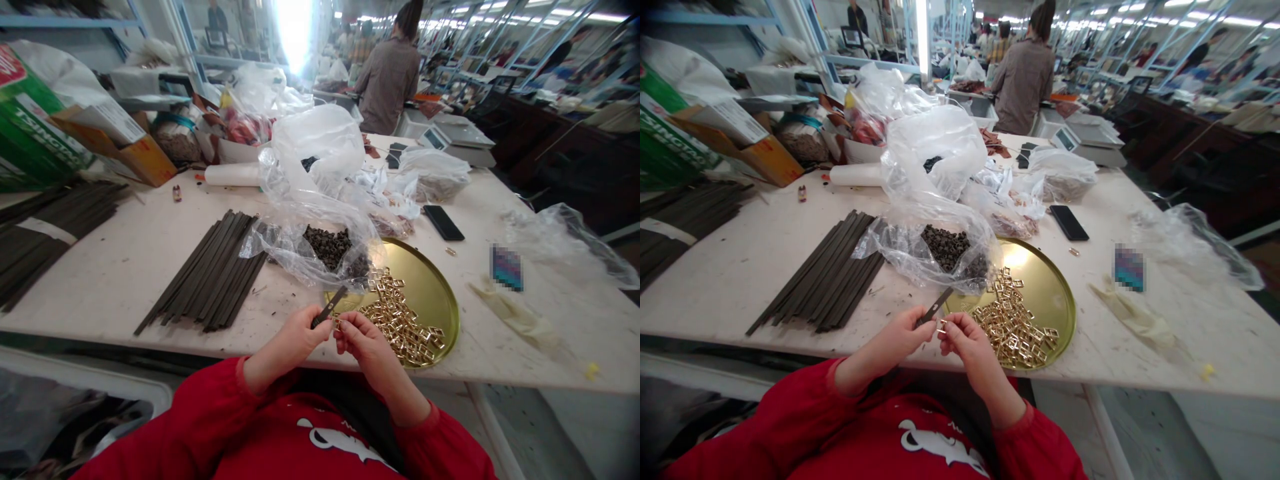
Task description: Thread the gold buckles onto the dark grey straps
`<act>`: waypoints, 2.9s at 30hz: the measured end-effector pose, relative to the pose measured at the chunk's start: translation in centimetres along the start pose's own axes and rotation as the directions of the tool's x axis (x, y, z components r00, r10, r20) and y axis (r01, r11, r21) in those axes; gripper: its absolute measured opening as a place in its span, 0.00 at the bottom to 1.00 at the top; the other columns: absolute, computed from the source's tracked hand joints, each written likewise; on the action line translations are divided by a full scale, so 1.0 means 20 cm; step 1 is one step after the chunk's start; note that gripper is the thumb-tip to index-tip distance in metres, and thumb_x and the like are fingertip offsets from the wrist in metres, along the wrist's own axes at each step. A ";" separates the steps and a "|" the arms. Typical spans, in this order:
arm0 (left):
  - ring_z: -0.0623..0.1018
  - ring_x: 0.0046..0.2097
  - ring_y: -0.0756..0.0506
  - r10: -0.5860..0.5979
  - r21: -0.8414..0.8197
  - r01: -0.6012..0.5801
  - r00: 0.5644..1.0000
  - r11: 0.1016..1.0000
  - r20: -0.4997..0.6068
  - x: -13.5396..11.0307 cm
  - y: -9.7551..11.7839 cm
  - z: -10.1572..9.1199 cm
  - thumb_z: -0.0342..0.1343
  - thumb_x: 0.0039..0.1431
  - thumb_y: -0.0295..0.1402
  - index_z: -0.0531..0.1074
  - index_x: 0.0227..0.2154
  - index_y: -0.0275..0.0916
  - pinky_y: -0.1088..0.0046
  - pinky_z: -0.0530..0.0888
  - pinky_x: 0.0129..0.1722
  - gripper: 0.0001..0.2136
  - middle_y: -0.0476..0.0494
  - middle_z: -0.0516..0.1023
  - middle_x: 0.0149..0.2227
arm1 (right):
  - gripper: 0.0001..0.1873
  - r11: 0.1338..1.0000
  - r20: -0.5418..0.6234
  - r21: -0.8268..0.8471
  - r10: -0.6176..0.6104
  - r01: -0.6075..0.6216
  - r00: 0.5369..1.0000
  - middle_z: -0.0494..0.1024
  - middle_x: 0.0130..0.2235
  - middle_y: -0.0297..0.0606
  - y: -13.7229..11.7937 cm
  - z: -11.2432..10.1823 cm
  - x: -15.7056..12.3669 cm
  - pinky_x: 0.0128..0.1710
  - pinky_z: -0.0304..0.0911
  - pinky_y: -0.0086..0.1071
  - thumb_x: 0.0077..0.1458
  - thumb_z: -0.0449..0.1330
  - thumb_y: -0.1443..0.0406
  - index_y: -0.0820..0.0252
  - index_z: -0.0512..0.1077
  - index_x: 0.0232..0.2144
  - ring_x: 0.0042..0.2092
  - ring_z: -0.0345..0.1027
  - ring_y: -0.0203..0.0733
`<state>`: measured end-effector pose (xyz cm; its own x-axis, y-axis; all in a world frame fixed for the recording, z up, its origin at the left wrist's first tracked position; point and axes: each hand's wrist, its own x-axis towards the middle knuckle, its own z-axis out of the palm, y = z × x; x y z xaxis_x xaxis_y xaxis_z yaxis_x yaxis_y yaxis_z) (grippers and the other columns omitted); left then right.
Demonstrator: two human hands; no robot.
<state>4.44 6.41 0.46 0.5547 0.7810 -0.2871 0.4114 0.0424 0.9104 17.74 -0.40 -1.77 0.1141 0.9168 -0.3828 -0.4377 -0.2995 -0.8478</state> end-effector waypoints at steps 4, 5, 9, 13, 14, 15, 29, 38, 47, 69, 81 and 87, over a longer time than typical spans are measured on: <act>0.65 0.26 0.52 0.075 0.001 -0.075 0.996 0.997 -0.041 0.00 -0.03 0.03 0.48 0.52 0.35 0.65 0.24 0.36 0.77 0.61 0.26 0.08 0.53 0.67 0.22 | 0.11 0.997 0.005 0.073 -0.026 0.026 1.000 0.71 0.26 0.30 0.03 0.00 0.00 0.28 0.61 0.27 0.46 0.63 0.60 0.60 0.70 0.30 0.25 0.63 0.30; 0.66 0.27 0.51 0.093 0.005 -0.093 0.995 0.996 -0.047 0.00 -0.04 0.04 0.48 0.52 0.35 0.66 0.25 0.36 0.77 0.62 0.27 0.08 0.53 0.68 0.23 | 0.11 0.996 -0.011 0.082 -0.043 0.044 0.999 0.72 0.27 0.31 0.04 0.01 0.01 0.29 0.61 0.27 0.46 0.64 0.60 0.59 0.70 0.31 0.26 0.63 0.30; 0.68 0.29 0.50 0.109 0.040 -0.107 0.992 0.993 -0.064 0.00 -0.06 0.06 0.48 0.52 0.36 0.67 0.27 0.36 0.76 0.63 0.29 0.08 0.51 0.71 0.26 | 0.11 0.985 -0.067 0.165 -0.031 0.041 0.997 0.74 0.32 0.33 0.05 0.01 0.01 0.33 0.64 0.28 0.43 0.65 0.63 0.58 0.72 0.32 0.30 0.66 0.32; 0.68 0.29 0.50 0.120 0.084 -0.113 0.989 0.990 -0.085 0.00 -0.07 0.05 0.48 0.53 0.34 0.66 0.27 0.36 0.75 0.64 0.30 0.07 0.51 0.71 0.27 | 0.11 0.937 -0.066 0.337 0.123 -0.094 0.990 0.75 0.32 0.31 0.03 0.03 0.00 0.33 0.65 0.25 0.40 0.67 0.67 0.58 0.73 0.30 0.29 0.67 0.29; 0.68 0.30 0.50 0.123 0.091 -0.116 0.989 0.989 -0.084 0.00 -0.07 0.05 0.48 0.53 0.34 0.66 0.27 0.36 0.75 0.64 0.30 0.07 0.50 0.71 0.27 | 0.11 0.921 -0.059 0.372 0.151 -0.119 0.987 0.75 0.31 0.30 0.03 0.03 0.00 0.33 0.65 0.23 0.39 0.67 0.68 0.58 0.73 0.30 0.29 0.67 0.28; 0.68 0.30 0.50 0.126 0.097 -0.118 0.989 0.988 -0.080 0.00 -0.07 0.05 0.48 0.53 0.34 0.66 0.27 0.36 0.75 0.64 0.30 0.06 0.50 0.71 0.27 | 0.10 0.907 -0.047 0.398 0.169 -0.137 0.984 0.75 0.31 0.30 0.03 0.03 0.00 0.33 0.65 0.22 0.39 0.67 0.68 0.58 0.73 0.29 0.28 0.67 0.27; 0.65 0.27 0.51 0.039 0.023 -0.038 0.998 0.999 -0.047 -0.01 -0.06 0.02 0.48 0.52 0.36 0.65 0.24 0.36 0.76 0.62 0.29 0.08 0.53 0.66 0.23 | 0.14 0.996 -0.161 -0.064 -0.076 0.066 0.984 0.73 0.27 0.32 0.05 0.03 0.00 0.30 0.61 0.28 0.42 0.65 0.58 0.60 0.75 0.32 0.27 0.63 0.32; 0.64 0.27 0.52 -0.008 -0.069 0.007 1.000 0.998 -0.024 0.00 -0.04 0.01 0.49 0.51 0.36 0.65 0.23 0.36 0.77 0.62 0.28 0.08 0.53 0.66 0.22 | 0.11 0.922 -0.111 -0.329 -0.253 0.205 0.961 0.70 0.23 0.31 0.04 0.02 -0.03 0.29 0.61 0.30 0.49 0.60 0.58 0.60 0.71 0.30 0.26 0.64 0.34; 0.52 0.16 0.56 -0.147 -0.354 0.200 0.974 0.913 0.171 -0.02 -0.04 0.02 0.49 0.51 0.38 0.63 0.24 0.37 0.80 0.49 0.15 0.09 0.60 0.52 0.13 | 0.12 0.093 0.310 -0.822 -0.755 0.562 0.578 0.73 0.36 0.40 0.03 -0.02 -0.06 0.37 0.67 0.33 0.54 0.53 0.71 0.54 0.72 0.39 0.37 0.68 0.38; 0.67 0.28 0.50 0.147 0.131 -0.137 0.987 0.982 -0.069 -0.03 -0.05 0.05 0.46 0.55 0.34 0.63 0.24 0.38 0.75 0.61 0.27 0.08 0.50 0.69 0.24 | 0.11 0.834 -0.076 -0.478 -0.350 0.274 0.933 0.70 0.26 0.32 0.06 0.04 -0.02 0.27 0.63 0.30 0.51 0.57 0.58 0.59 0.64 0.31 0.26 0.65 0.35; 0.68 0.29 0.50 0.100 -0.007 -0.102 0.982 0.995 -0.160 -0.03 -0.02 0.03 0.46 0.56 0.36 0.63 0.25 0.38 0.75 0.64 0.30 0.09 0.51 0.69 0.25 | 0.12 0.995 -0.087 0.057 -0.082 0.087 0.993 0.72 0.32 0.32 0.03 0.06 -0.02 0.33 0.64 0.28 0.46 0.63 0.62 0.59 0.69 0.34 0.30 0.66 0.31; 0.68 0.30 0.51 0.063 -0.103 -0.078 0.988 0.992 -0.143 -0.04 -0.02 0.05 0.46 0.56 0.36 0.63 0.25 0.37 0.76 0.64 0.30 0.09 0.51 0.68 0.26 | 0.12 0.979 -0.149 0.181 -0.063 0.090 0.987 0.75 0.32 0.32 0.04 0.09 -0.02 0.30 0.64 0.24 0.41 0.67 0.63 0.59 0.72 0.31 0.30 0.67 0.31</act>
<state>4.59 5.18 0.02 0.4699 0.8633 -0.1839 0.2904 0.0456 0.9558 15.79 -0.60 -1.61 0.2730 0.8843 -0.3787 -0.5796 -0.1630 -0.7984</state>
